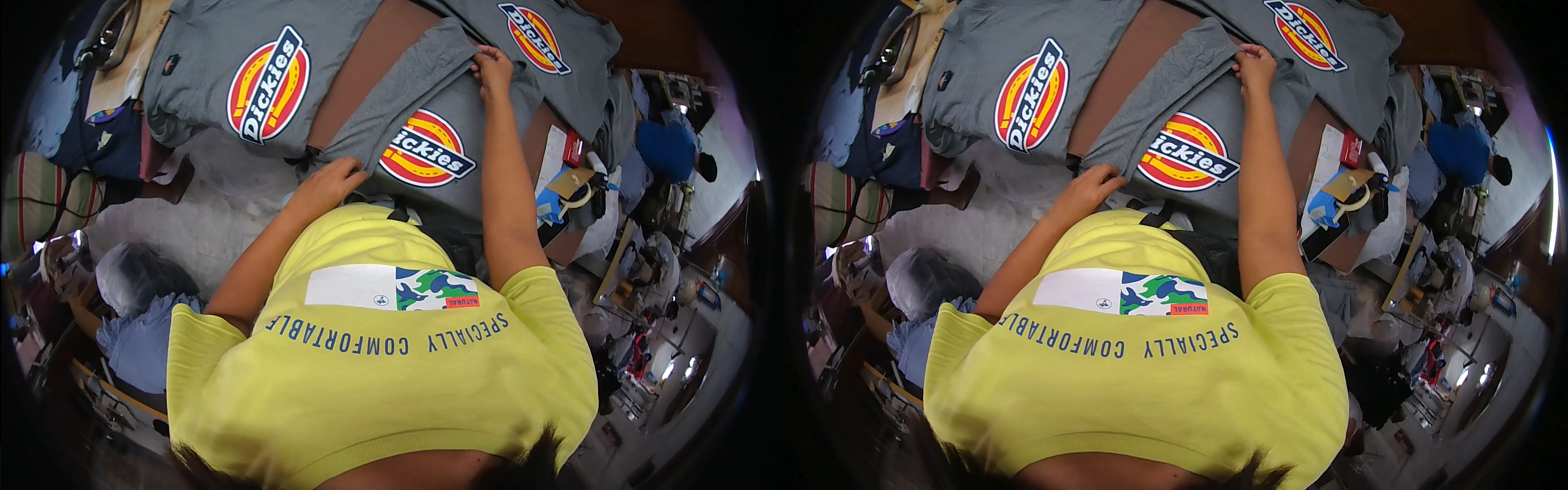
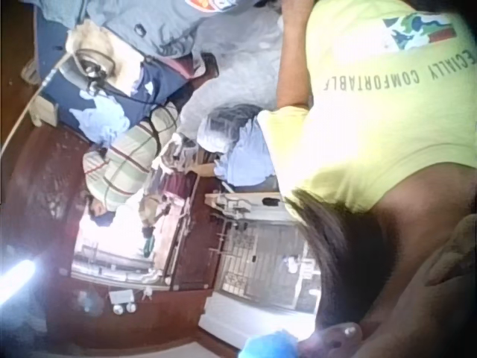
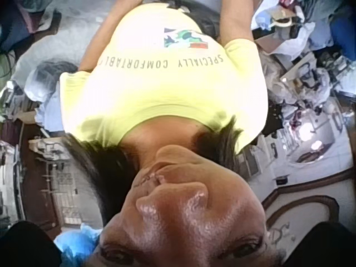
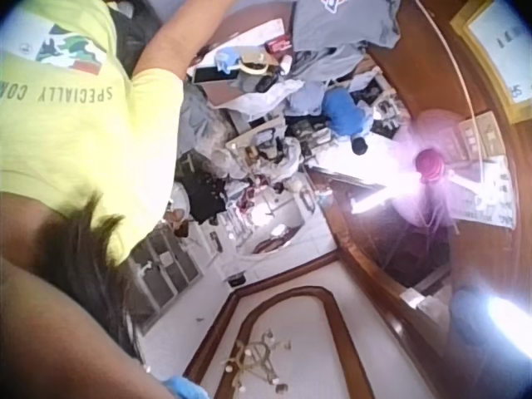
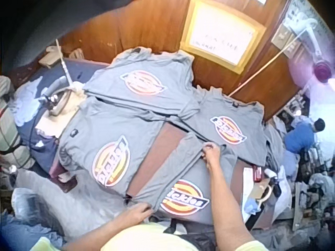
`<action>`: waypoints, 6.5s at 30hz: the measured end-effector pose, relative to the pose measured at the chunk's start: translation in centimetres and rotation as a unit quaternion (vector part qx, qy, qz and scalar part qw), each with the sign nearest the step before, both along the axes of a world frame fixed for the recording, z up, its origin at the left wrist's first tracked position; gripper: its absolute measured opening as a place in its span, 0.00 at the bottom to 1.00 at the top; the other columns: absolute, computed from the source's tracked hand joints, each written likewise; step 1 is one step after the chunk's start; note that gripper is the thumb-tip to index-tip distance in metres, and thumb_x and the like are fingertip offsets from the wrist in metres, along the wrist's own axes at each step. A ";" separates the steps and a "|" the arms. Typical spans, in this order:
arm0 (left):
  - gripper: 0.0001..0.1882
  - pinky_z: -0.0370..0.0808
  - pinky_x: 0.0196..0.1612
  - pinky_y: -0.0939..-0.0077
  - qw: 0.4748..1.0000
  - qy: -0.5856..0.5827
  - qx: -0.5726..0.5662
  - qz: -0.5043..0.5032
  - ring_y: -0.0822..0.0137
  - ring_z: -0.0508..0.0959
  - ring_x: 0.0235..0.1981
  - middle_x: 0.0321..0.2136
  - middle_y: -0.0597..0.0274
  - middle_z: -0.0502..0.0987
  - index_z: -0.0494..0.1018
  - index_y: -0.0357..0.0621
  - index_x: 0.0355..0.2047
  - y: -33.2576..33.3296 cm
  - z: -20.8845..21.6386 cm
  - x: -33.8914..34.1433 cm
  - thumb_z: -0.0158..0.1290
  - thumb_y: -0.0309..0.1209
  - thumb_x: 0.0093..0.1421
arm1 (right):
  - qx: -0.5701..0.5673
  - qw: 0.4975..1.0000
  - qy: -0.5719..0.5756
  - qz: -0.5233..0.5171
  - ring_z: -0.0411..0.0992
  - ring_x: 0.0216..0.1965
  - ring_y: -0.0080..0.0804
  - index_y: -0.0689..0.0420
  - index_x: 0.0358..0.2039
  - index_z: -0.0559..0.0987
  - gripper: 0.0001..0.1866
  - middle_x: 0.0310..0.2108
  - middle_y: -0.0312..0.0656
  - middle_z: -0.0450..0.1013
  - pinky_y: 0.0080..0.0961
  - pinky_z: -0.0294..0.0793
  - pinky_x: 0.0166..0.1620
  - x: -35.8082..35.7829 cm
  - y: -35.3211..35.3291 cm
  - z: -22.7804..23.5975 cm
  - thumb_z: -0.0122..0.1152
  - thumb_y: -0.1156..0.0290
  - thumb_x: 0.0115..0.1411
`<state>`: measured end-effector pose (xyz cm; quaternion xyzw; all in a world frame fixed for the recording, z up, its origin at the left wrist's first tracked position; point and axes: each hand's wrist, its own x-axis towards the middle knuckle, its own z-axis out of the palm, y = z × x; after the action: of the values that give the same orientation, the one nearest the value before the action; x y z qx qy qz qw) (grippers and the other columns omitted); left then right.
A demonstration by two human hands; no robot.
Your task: The person trims loose threads from garments using shears and folds the items on a work table.
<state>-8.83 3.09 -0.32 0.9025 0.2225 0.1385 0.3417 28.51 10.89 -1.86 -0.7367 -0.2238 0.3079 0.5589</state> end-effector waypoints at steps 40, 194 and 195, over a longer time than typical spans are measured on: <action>0.13 0.63 0.31 0.86 0.882 -0.235 -0.315 0.259 0.77 0.66 0.26 0.27 0.67 0.65 0.71 0.39 0.35 1.6 -0.1 -3.6 0.47 0.16 0.47 | 0.206 0.935 0.246 0.151 0.68 0.43 0.36 0.56 0.50 0.66 0.23 0.46 0.44 0.66 0.27 0.70 0.41 -3.9 6.4 3.3 0.55 0.76 0.51; 0.05 0.60 0.29 0.88 0.972 -0.228 0.020 -0.044 0.77 0.64 0.24 0.22 0.67 0.66 0.68 0.33 0.28 10.2 26.3 3.7 0.51 0.24 0.54 | 0.154 0.963 -0.212 0.060 0.62 0.26 0.17 0.60 0.20 0.73 0.08 0.21 0.29 0.66 0.14 0.58 0.33 -4.5 -28.1 28.4 0.66 0.79 0.42; 0.05 0.60 0.28 0.87 0.973 -0.226 0.034 -0.034 0.77 0.65 0.24 0.22 0.67 0.67 0.69 0.33 0.28 9.9 26.3 3.7 0.51 0.24 0.54 | 0.147 0.959 -0.239 0.048 0.63 0.26 0.17 0.60 0.20 0.73 0.09 0.21 0.30 0.66 0.14 0.59 0.33 -5.0 -28.1 28.6 0.66 0.81 0.40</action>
<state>-5.13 13.04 25.99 0.8660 0.1043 0.3348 0.3564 23.55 -17.25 26.79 -0.6869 -0.4284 0.1130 0.5761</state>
